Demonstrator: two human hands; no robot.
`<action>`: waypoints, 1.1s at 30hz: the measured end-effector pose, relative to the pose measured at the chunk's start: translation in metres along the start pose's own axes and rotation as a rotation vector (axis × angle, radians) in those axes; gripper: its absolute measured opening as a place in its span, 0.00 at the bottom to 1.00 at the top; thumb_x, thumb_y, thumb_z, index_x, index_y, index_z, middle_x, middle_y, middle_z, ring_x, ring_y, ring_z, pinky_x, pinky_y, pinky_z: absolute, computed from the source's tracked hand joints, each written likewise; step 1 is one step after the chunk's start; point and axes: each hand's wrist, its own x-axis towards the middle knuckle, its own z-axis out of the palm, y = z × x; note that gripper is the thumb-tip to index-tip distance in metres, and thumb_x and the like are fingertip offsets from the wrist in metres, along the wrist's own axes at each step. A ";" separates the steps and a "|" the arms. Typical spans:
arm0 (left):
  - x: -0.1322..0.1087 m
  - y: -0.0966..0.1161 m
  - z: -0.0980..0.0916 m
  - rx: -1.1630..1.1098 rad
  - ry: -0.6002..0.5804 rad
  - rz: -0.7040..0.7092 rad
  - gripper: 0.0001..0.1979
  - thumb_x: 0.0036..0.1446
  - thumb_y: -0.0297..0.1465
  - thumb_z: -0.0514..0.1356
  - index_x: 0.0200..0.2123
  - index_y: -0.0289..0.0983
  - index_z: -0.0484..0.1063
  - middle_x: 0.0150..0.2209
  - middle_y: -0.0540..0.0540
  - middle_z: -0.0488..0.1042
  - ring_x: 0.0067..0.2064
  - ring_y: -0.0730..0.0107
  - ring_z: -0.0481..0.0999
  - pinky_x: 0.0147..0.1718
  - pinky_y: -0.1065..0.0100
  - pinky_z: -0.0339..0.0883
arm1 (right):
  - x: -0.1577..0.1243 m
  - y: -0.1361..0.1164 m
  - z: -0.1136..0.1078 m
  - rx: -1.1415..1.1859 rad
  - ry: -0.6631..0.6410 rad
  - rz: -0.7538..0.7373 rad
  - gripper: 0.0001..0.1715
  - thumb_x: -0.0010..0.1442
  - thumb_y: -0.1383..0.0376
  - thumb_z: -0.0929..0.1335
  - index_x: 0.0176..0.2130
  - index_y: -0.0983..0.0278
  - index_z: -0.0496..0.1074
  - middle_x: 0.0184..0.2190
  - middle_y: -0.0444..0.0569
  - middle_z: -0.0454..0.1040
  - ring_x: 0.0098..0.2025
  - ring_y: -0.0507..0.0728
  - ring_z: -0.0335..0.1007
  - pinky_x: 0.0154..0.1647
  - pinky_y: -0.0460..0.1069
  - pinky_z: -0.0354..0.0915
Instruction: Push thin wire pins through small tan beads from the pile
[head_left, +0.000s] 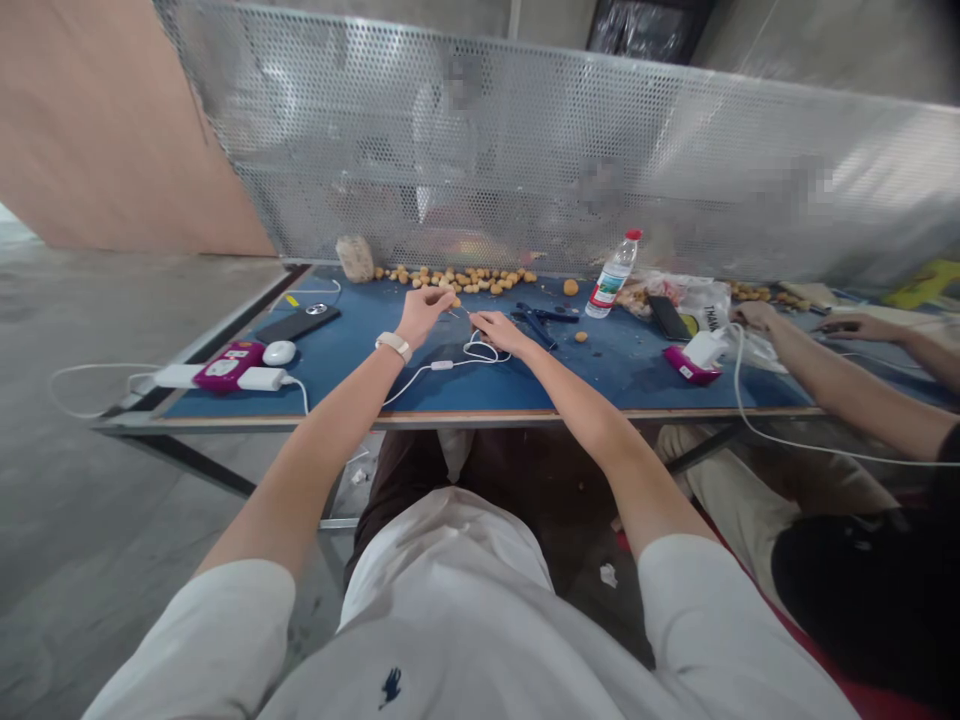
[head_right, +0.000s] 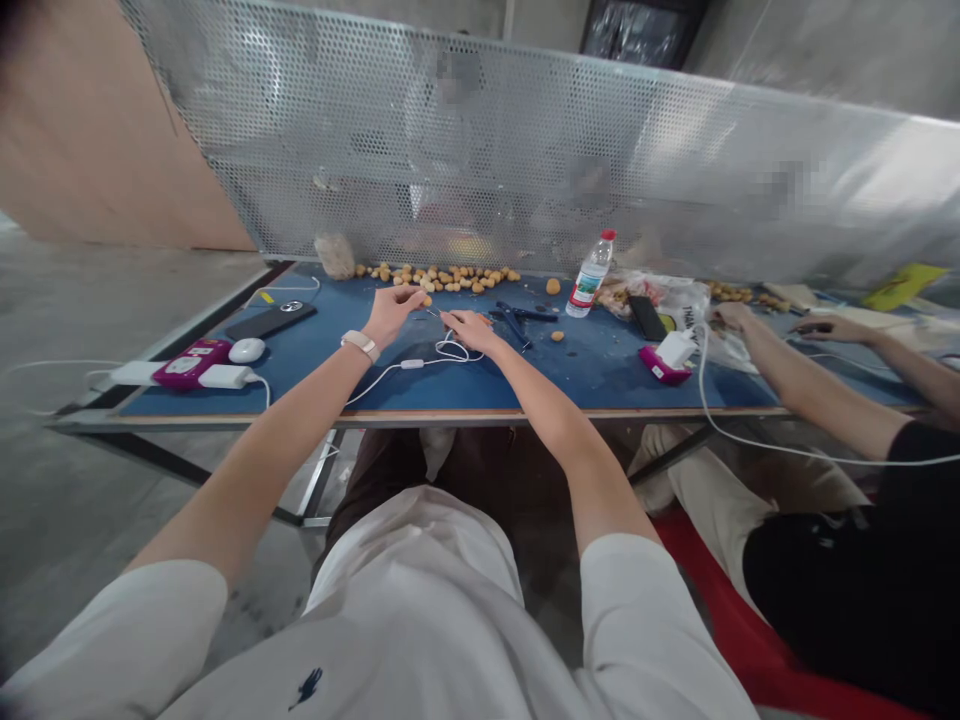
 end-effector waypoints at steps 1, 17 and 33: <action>0.000 0.001 0.000 -0.001 0.002 0.000 0.07 0.66 0.33 0.83 0.36 0.38 0.93 0.37 0.43 0.92 0.39 0.63 0.86 0.47 0.61 0.85 | 0.001 0.000 0.000 -0.010 0.006 0.005 0.31 0.94 0.46 0.71 0.40 0.60 0.74 0.20 0.34 0.59 0.20 0.50 0.51 0.23 0.46 0.51; -0.009 0.021 0.004 0.036 -0.006 -0.022 0.10 0.62 0.36 0.84 0.34 0.39 0.91 0.37 0.42 0.92 0.41 0.60 0.88 0.48 0.59 0.87 | 0.000 -0.002 0.001 -0.003 -0.007 0.045 0.35 0.91 0.39 0.74 0.39 0.60 0.74 0.20 0.33 0.59 0.20 0.49 0.51 0.21 0.46 0.51; -0.012 0.030 0.006 0.052 0.028 -0.058 0.08 0.64 0.30 0.84 0.34 0.37 0.91 0.38 0.41 0.93 0.41 0.60 0.89 0.55 0.56 0.91 | -0.002 -0.006 0.002 -0.004 -0.010 0.054 0.32 0.93 0.46 0.74 0.39 0.61 0.75 0.19 0.34 0.61 0.19 0.49 0.51 0.20 0.46 0.49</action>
